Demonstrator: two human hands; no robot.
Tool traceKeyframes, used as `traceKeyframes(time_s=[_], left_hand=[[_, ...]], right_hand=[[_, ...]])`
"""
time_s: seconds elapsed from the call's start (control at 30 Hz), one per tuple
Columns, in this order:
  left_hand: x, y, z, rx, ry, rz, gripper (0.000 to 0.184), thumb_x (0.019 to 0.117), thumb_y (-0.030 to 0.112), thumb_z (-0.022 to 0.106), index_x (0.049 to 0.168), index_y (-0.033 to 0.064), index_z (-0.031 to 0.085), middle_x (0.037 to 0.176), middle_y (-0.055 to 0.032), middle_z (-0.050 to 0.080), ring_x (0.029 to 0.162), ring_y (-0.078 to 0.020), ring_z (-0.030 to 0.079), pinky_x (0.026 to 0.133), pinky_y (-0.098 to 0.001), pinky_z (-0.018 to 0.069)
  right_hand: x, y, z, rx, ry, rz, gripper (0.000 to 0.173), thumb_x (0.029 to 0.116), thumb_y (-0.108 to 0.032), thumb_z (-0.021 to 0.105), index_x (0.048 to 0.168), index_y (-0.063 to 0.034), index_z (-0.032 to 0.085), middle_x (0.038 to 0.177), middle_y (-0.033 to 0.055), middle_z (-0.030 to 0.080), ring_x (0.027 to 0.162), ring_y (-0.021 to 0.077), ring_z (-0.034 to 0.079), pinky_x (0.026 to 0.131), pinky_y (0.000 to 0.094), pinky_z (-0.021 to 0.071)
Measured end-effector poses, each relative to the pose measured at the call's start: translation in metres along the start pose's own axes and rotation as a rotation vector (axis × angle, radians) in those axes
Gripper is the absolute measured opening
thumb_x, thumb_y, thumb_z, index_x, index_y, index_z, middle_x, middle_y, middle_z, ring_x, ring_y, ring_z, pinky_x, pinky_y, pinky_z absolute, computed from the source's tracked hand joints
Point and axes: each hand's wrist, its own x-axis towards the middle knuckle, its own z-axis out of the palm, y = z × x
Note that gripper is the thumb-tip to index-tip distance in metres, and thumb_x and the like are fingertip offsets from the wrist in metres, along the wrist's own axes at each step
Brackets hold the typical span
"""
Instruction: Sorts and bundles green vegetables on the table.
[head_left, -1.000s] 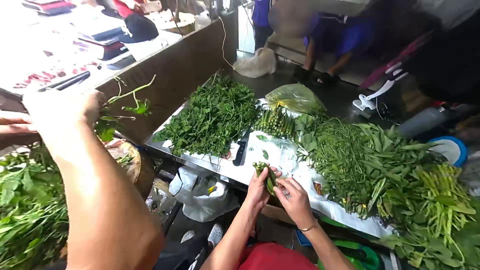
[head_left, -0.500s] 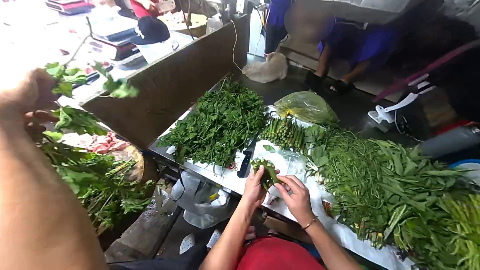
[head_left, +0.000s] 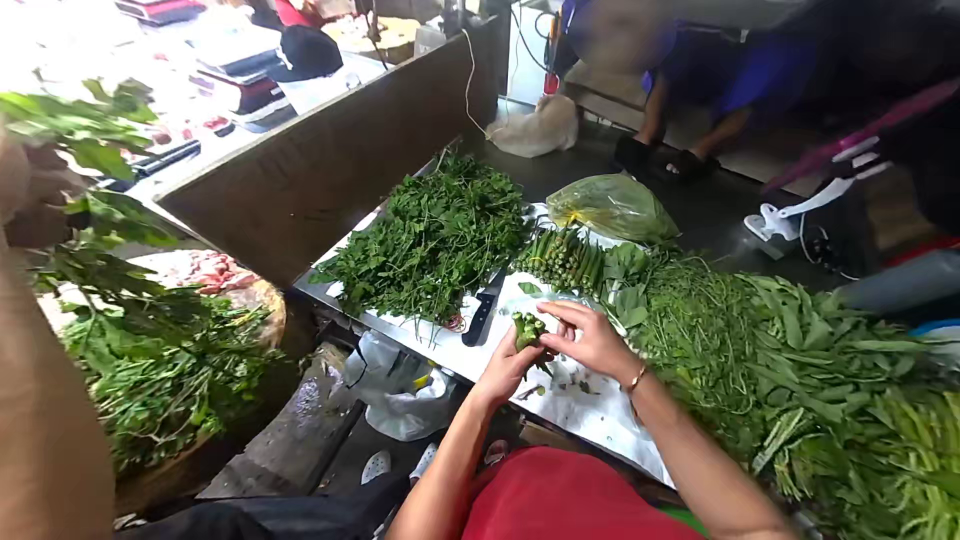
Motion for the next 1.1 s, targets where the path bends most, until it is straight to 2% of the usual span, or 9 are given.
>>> traceKeyframes(time_s=[0.1,0.2,0.43,0.57,0.73,0.87,0.97,1.03,1.1], left_hand=[[-0.002,-0.002,0.001,0.068,-0.124,-0.04,0.039,0.0988,0.003,0.051,0.136,-0.0022,0.04,0.108,-0.0064,0.068,0.096,-0.0169,0.07,0.088,-0.0362,0.0598],[-0.004,-0.006,0.004,0.125,-0.162,-0.078,0.035,0.0994,0.006,0.05,0.133,-0.0022,0.044,0.105,-0.0055,0.07,0.095,-0.0172,0.071,0.088,-0.0365,0.0602],[-0.007,-0.021,0.005,0.068,-0.206,-0.136,0.033,0.1025,0.012,0.047,0.132,-0.001,0.047,0.109,-0.0072,0.071,0.1,-0.0197,0.071,0.089,-0.0386,0.0595],[-0.008,-0.024,0.006,-0.027,-0.245,-0.161,0.034,0.1037,0.018,0.048,0.133,0.0,0.049,0.114,-0.0083,0.071,0.107,-0.0224,0.07,0.095,-0.0421,0.0574],[-0.008,-0.024,0.006,-0.071,-0.278,-0.184,0.035,0.103,0.021,0.05,0.132,0.0019,0.051,0.114,-0.0076,0.071,0.109,-0.0215,0.069,0.098,-0.0421,0.0555],[-0.01,-0.022,0.006,-0.082,-0.298,-0.21,0.027,0.1009,0.018,0.051,0.125,0.0058,0.054,0.1,-0.0026,0.071,0.095,-0.0169,0.07,0.09,-0.0381,0.058],[-0.011,-0.025,0.007,-0.09,-0.269,-0.237,0.026,0.1005,0.014,0.048,0.125,0.0062,0.05,0.096,-0.002,0.069,0.089,-0.0163,0.07,0.086,-0.0368,0.0588],[-0.011,-0.027,0.007,-0.089,-0.239,-0.235,0.024,0.1018,0.014,0.046,0.125,0.0059,0.05,0.095,-0.0023,0.069,0.087,-0.0158,0.07,0.083,-0.0353,0.0593],[-0.01,-0.028,0.009,-0.062,-0.223,-0.229,0.024,0.1028,0.014,0.045,0.124,0.0051,0.05,0.095,-0.0028,0.069,0.086,-0.0147,0.069,0.081,-0.033,0.0594]], right_hand=[[0.015,0.009,-0.018,0.114,-0.286,0.033,0.045,0.0923,-0.017,0.072,0.133,-0.0002,0.066,0.115,0.0152,0.07,0.08,0.0085,0.059,0.075,0.0246,0.0506],[0.016,0.023,-0.018,0.201,-0.313,0.016,0.04,0.0902,-0.014,0.073,0.128,0.0009,0.069,0.105,0.0103,0.07,0.075,0.002,0.053,0.07,0.0181,0.0468],[0.006,0.032,-0.014,0.253,-0.3,0.039,0.037,0.0891,-0.014,0.072,0.123,0.002,0.069,0.106,0.0088,0.069,0.08,-0.0004,0.057,0.073,0.0151,0.0482],[0.002,0.033,-0.018,0.293,-0.28,0.036,0.038,0.0891,-0.015,0.073,0.123,0.0016,0.069,0.108,0.007,0.069,0.084,-0.0016,0.059,0.076,0.0143,0.0492],[-0.001,0.034,-0.024,0.334,-0.32,0.01,0.04,0.0893,-0.015,0.073,0.125,0.0025,0.069,0.112,0.0093,0.069,0.094,0.0031,0.063,0.084,0.0178,0.0533],[-0.001,0.036,-0.025,0.345,-0.388,0.025,0.044,0.0891,-0.018,0.076,0.127,0.0018,0.068,0.113,0.0096,0.066,0.093,0.0043,0.062,0.082,0.018,0.0532],[-0.003,0.032,-0.024,0.2,-0.365,-0.026,0.046,0.0894,-0.022,0.077,0.129,-0.0009,0.068,0.113,0.0118,0.064,0.086,0.0074,0.06,0.076,0.0199,0.0524],[-0.007,0.026,-0.022,0.042,-0.272,-0.16,0.04,0.0899,-0.023,0.077,0.125,-0.003,0.072,0.111,0.015,0.066,0.085,0.0131,0.061,0.073,0.0243,0.0528],[-0.007,0.02,-0.021,-0.111,-0.24,-0.278,0.031,0.0916,-0.021,0.075,0.119,-0.0071,0.076,0.11,0.0149,0.068,0.093,0.0202,0.065,0.081,0.0329,0.0562]])
